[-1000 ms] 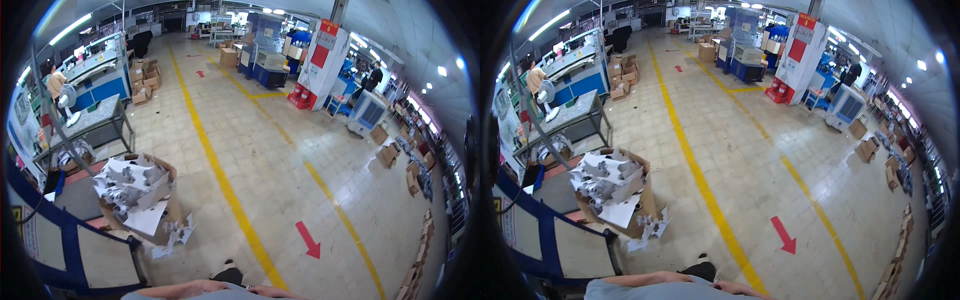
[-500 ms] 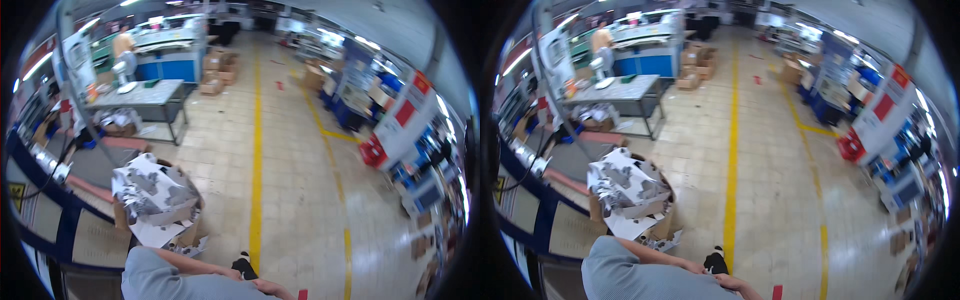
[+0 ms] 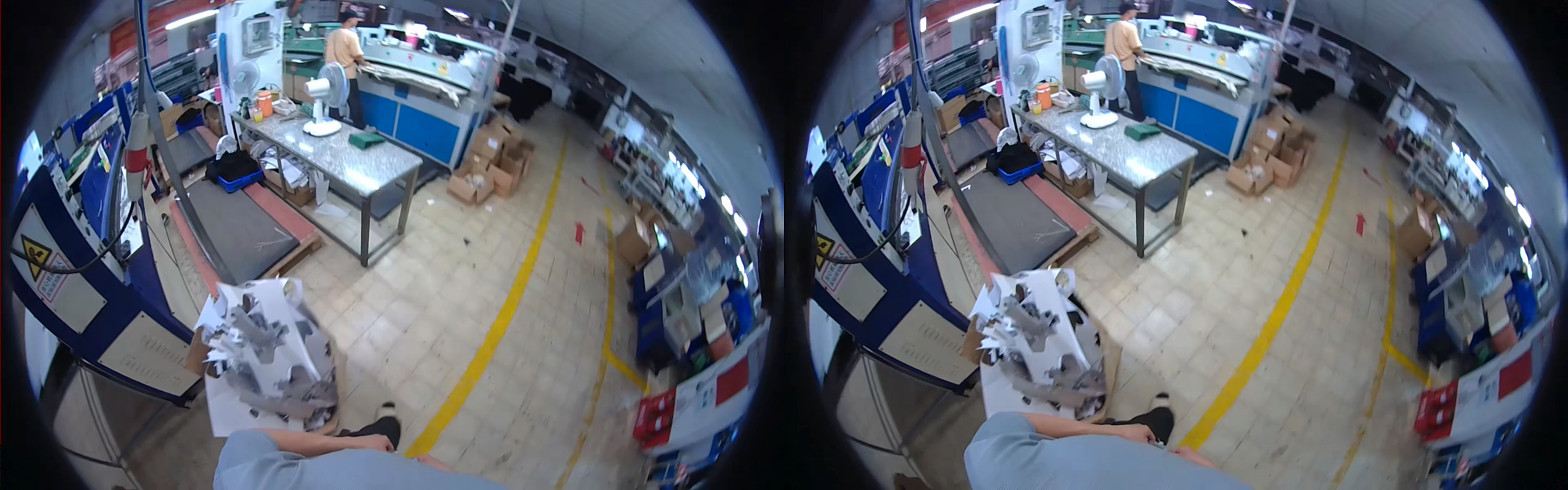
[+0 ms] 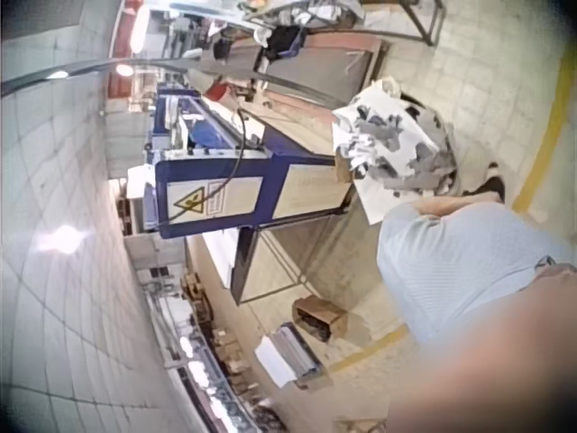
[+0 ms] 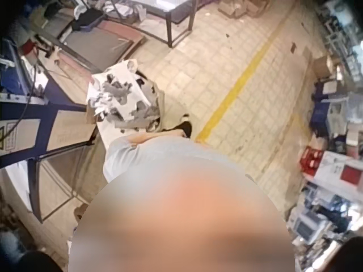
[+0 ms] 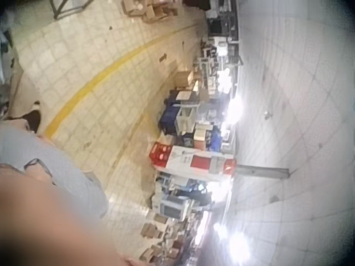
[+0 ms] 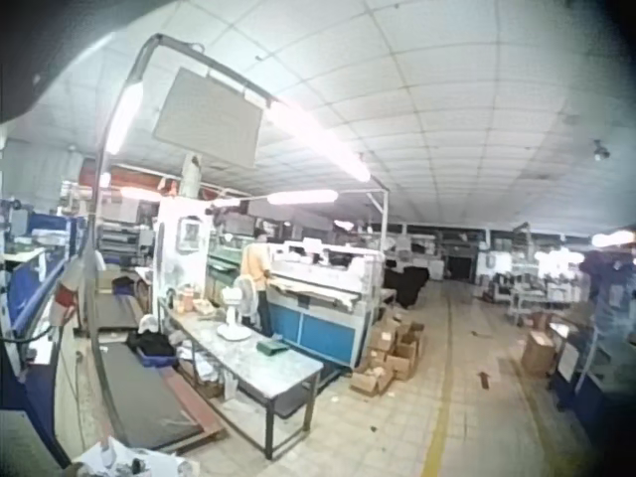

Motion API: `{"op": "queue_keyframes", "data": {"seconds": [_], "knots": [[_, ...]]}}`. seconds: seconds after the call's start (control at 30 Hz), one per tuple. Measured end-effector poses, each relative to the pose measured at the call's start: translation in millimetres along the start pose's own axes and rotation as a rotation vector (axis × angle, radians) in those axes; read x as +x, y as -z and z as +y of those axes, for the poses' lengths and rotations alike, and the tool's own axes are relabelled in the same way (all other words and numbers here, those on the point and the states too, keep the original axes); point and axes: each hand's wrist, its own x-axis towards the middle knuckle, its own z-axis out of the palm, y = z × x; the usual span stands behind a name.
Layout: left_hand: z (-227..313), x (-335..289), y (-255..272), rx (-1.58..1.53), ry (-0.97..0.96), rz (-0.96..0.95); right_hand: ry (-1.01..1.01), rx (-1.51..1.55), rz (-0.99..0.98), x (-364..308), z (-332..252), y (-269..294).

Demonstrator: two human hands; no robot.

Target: Manually position and prepare material components for a die-cutting or pressing machine in a shoe factory.

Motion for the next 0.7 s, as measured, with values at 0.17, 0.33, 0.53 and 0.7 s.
{"op": "queue_keyframes", "data": {"seconds": [0.17,0.33,0.53,0.7], "knots": [[66,61,118,-0.138,-0.185,0.020,-0.127,0.004,0.152,31,-15,148],[39,76,232,-0.073,-0.084,0.168,-0.076,-0.215,0.105,72,-186,209],[30,76,420,0.308,0.062,0.721,0.358,-0.923,0.253,188,-295,368],[76,92,527,-0.521,-0.024,0.520,0.182,-0.999,0.288,311,-439,503]]}}
